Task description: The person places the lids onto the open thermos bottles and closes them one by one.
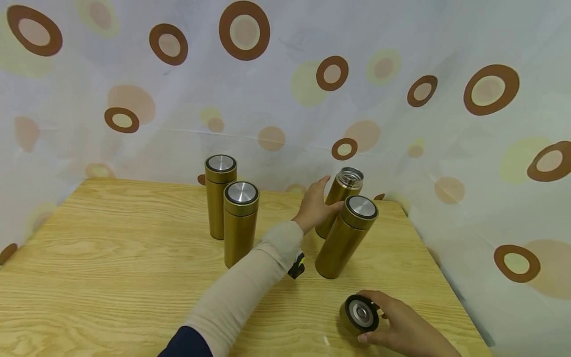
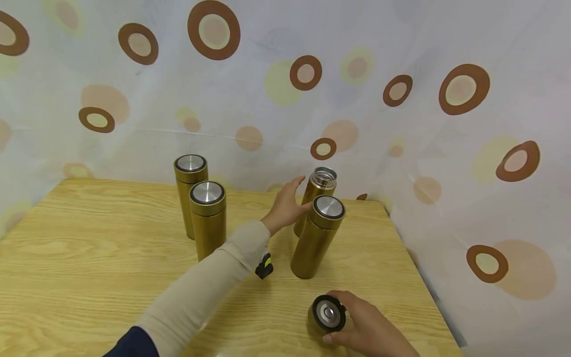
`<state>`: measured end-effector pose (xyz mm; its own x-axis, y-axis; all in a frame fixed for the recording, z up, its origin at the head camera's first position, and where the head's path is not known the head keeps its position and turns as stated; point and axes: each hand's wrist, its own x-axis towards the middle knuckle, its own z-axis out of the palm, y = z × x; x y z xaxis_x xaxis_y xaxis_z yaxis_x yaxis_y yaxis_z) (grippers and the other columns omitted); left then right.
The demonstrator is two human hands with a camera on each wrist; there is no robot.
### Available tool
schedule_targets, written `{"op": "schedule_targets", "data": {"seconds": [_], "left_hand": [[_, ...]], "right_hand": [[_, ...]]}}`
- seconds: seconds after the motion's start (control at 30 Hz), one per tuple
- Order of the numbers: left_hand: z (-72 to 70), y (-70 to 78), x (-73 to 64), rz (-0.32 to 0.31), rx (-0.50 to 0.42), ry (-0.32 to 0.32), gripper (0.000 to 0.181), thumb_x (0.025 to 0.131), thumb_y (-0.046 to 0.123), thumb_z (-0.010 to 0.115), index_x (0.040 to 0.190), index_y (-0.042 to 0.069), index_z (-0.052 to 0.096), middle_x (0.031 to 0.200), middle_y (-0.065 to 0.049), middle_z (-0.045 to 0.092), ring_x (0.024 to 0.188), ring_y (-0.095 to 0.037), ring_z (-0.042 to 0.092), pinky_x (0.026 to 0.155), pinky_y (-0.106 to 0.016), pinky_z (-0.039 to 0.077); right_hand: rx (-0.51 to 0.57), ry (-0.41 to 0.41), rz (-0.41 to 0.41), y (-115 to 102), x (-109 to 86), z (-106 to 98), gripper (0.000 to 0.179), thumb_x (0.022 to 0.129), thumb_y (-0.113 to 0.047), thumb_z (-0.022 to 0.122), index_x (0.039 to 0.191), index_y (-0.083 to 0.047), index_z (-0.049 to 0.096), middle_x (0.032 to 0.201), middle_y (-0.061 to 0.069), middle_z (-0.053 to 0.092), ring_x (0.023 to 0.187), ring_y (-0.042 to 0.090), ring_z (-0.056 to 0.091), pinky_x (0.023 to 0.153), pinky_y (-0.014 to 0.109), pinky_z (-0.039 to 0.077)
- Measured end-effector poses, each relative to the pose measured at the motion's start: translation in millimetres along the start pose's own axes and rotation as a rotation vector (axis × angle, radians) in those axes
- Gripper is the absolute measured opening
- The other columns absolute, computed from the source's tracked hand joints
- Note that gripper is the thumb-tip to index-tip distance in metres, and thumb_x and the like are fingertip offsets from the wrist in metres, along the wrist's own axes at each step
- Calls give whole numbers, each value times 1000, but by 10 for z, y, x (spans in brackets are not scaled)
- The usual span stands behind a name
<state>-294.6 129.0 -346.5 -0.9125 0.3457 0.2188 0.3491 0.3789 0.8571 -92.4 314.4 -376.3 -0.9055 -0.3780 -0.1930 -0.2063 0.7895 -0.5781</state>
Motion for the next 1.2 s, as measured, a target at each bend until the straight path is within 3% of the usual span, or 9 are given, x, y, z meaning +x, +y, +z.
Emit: {"op": "schedule_targets", "data": {"seconds": [0.37, 0.67, 0.9, 1.2], "left_hand": [[84, -91, 37, -43, 10, 7, 77, 90, 29, 69, 151, 10, 27, 151, -9, 37, 138, -26, 36, 112, -40, 34], [103, -101, 52, -18, 39, 6, 74, 91, 26, 68, 150, 8, 28, 148, -9, 42, 135, -25, 41, 110, -37, 36], [126, -76, 83, -28, 20, 5, 73, 91, 25, 68, 151, 9, 28, 147, -9, 43, 134, -25, 42, 109, -39, 38], [144, -108, 74, 10, 43, -6, 72, 92, 20, 67, 150, 8, 27, 146, -10, 44, 132, -25, 44, 108, -37, 39]], "right_hand": [[-16, 9, 4, 32, -20, 13, 77, 76, -54, 74, 132, -7, 50, 129, 7, 57, 112, 23, 57, 77, 31, 54], [3, 15, 4, 40, -48, 39, 78, 76, -49, 76, 133, -4, 49, 129, 11, 56, 112, 32, 56, 76, 37, 54], [-8, 18, 10, 43, -53, 33, 79, 76, -52, 75, 133, -6, 49, 130, 9, 56, 112, 26, 56, 77, 34, 54], [-11, -7, 9, 66, -44, 51, 80, 76, -50, 76, 135, -3, 47, 132, 15, 55, 113, 37, 56, 77, 34, 54]]}}
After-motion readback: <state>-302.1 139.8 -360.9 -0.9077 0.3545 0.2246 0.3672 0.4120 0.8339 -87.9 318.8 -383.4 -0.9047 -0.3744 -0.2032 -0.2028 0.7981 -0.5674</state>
